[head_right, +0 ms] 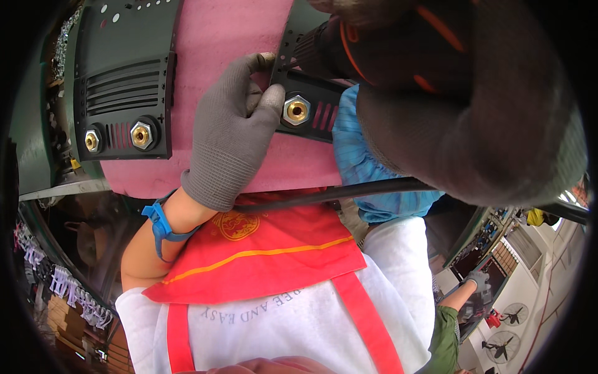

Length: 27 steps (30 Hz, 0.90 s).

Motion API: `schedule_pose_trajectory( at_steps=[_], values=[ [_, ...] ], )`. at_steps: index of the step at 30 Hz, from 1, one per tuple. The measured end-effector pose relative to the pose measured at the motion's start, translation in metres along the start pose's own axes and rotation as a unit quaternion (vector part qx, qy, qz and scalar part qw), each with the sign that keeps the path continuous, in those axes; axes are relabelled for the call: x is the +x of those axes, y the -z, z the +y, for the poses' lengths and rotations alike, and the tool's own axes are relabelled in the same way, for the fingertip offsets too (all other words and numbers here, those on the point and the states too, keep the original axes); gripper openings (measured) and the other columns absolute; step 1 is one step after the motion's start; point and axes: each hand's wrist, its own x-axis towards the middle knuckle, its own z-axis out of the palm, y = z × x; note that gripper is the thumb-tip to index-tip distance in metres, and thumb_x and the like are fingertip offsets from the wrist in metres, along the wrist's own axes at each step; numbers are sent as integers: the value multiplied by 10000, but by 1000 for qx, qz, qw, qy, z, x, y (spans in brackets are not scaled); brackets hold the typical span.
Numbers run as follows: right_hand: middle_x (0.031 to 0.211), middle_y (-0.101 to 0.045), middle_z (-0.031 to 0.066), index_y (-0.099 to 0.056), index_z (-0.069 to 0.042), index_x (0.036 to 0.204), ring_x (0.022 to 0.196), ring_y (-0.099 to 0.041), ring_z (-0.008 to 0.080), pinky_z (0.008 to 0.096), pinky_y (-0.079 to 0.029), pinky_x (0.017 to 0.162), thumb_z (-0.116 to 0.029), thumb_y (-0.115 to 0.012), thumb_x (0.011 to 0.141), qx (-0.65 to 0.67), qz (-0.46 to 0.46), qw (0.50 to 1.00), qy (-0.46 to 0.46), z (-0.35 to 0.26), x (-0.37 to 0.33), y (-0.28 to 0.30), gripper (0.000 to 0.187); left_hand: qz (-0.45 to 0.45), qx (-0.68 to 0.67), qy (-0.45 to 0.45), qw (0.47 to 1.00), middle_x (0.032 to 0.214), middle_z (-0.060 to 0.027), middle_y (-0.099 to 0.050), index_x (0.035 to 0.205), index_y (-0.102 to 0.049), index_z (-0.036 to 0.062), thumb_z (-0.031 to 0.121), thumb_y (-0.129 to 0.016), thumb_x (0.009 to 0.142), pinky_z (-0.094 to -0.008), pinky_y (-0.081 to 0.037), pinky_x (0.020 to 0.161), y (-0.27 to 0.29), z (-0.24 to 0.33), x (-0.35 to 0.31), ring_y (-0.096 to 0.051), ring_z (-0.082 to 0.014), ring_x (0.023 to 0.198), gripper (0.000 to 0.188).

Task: Assembling and fastening electronic components onto machine panels using an electric screwdriver.

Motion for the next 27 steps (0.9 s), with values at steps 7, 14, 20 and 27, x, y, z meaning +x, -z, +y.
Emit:
schedule_pose_trajectory(
  at_steps=[7, 14, 20, 27],
  values=[
    [821, -458, 73, -580, 35, 1115, 726, -410, 183, 373, -348, 744, -320, -435, 897, -8, -63, 998, -22, 13, 5, 0, 442, 3, 12, 6, 1000, 734, -67, -616, 1194, -512, -60, 27, -555, 873, -227, -470, 616, 2, 5, -2, -577, -68, 669, 335],
    [822, -459, 74, -570, 43, 1134, 717, -412, 185, 371, -354, 738, -304, -417, 903, -7, -126, 991, -48, 26, 6, -5, 444, -12, 5, -12, 1000, 730, -51, -553, 1193, -504, -65, 40, -570, 854, -236, -467, 653, 8, 8, -1, -541, -76, 704, 361],
    [794, -459, 66, -559, 49, 1152, 699, -410, 179, 360, -350, 729, -303, -409, 906, -38, -85, 996, -14, 17, 0, -10, 456, -75, -84, 54, 992, 989, -105, -587, 1218, -479, -79, 14, -493, 827, -276, -488, 823, 33, 24, -3, -585, -139, 836, 402],
    [830, -456, 28, -538, -25, 1115, 764, -401, 153, 322, -338, 713, -367, -479, 880, -27, -54, 998, -34, -32, 4, -16, 419, -134, -318, 110, 932, 1171, -194, -564, 1260, -442, -83, 11, -437, 925, -306, -485, 949, 43, 27, 13, -590, -246, 1091, 348]
  ],
)
